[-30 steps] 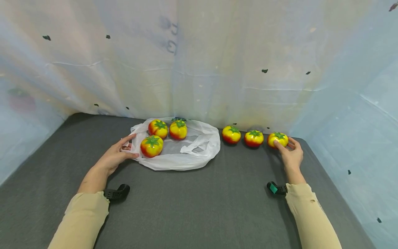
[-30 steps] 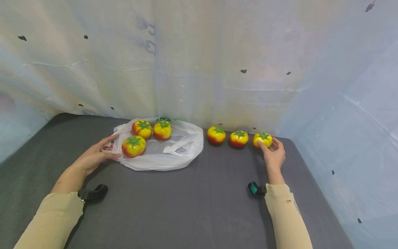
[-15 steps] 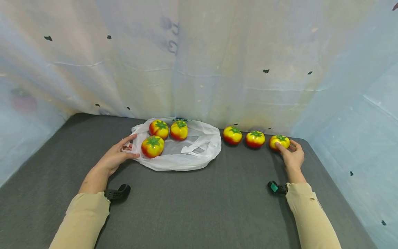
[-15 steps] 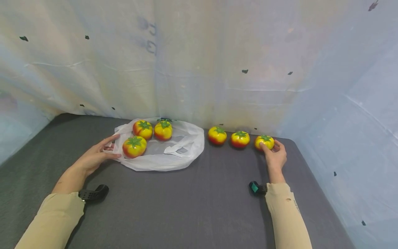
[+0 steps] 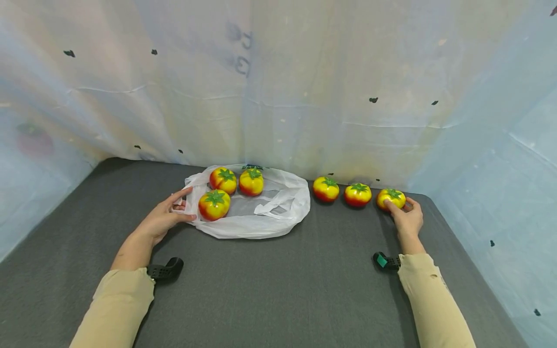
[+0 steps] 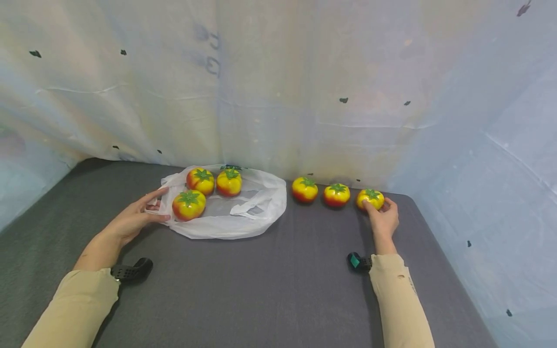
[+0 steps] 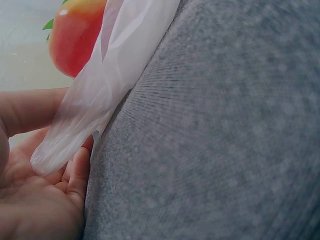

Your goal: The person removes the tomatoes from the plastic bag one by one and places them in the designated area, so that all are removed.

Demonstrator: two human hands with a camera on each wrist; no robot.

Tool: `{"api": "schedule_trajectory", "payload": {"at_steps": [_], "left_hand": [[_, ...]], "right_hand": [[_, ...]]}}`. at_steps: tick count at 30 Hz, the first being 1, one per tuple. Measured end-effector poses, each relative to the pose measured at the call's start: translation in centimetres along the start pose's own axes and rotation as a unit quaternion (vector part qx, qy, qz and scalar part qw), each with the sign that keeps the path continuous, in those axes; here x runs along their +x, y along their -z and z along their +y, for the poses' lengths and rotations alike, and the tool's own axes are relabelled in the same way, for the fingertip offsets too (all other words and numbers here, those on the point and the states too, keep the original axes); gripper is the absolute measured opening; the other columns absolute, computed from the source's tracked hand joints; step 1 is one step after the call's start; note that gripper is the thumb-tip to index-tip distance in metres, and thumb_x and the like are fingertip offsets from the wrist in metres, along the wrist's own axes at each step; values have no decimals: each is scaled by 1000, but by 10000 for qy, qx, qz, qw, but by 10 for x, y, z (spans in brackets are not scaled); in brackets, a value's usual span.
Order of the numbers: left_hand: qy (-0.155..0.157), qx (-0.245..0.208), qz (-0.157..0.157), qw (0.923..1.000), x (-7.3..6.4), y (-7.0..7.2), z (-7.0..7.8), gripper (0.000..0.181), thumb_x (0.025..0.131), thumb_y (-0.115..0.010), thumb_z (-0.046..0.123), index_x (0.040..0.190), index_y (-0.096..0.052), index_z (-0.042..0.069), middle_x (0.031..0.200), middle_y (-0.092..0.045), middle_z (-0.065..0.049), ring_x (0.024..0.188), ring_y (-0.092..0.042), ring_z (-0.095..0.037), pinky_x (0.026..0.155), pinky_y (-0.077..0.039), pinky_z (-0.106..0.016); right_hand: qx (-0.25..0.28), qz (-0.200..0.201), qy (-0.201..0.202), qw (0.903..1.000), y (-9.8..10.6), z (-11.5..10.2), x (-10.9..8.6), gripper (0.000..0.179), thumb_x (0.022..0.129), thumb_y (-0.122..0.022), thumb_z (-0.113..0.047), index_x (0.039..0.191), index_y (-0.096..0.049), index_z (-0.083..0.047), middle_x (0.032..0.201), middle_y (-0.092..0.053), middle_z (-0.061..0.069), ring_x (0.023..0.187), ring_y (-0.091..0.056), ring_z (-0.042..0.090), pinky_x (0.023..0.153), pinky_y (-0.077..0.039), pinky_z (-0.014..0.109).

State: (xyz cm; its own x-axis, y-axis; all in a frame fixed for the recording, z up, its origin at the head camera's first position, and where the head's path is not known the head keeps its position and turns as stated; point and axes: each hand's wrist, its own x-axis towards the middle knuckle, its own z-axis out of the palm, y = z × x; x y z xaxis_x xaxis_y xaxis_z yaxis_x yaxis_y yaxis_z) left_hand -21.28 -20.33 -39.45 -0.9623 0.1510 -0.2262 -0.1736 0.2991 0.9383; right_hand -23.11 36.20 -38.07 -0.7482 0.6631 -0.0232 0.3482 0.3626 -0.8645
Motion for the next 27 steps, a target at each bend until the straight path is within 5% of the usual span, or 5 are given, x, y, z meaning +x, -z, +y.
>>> {"api": "schedule_trajectory", "payload": {"at_steps": [21,27], "left_hand": [[-15,66,-6,10000,1,1,0,89,85,-68,7,155,-13,20,158,12,-20,141,1,-44,110,-16,-62],[-37,225,54,9997,-1,-1,1,87,86,-67,8,155,-15,19,152,-8,-24,125,-18,-39,92,-32,-40]], "right_hand": [[-59,-190,-35,9998,12,1,-5,84,86,-66,-42,152,-25,-11,150,-33,22,135,-37,37,109,-33,46],[70,-52,-84,9999,15,-1,-6,84,85,-65,-45,152,-25,-13,151,-33,19,136,-37,34,108,-34,46]]}}
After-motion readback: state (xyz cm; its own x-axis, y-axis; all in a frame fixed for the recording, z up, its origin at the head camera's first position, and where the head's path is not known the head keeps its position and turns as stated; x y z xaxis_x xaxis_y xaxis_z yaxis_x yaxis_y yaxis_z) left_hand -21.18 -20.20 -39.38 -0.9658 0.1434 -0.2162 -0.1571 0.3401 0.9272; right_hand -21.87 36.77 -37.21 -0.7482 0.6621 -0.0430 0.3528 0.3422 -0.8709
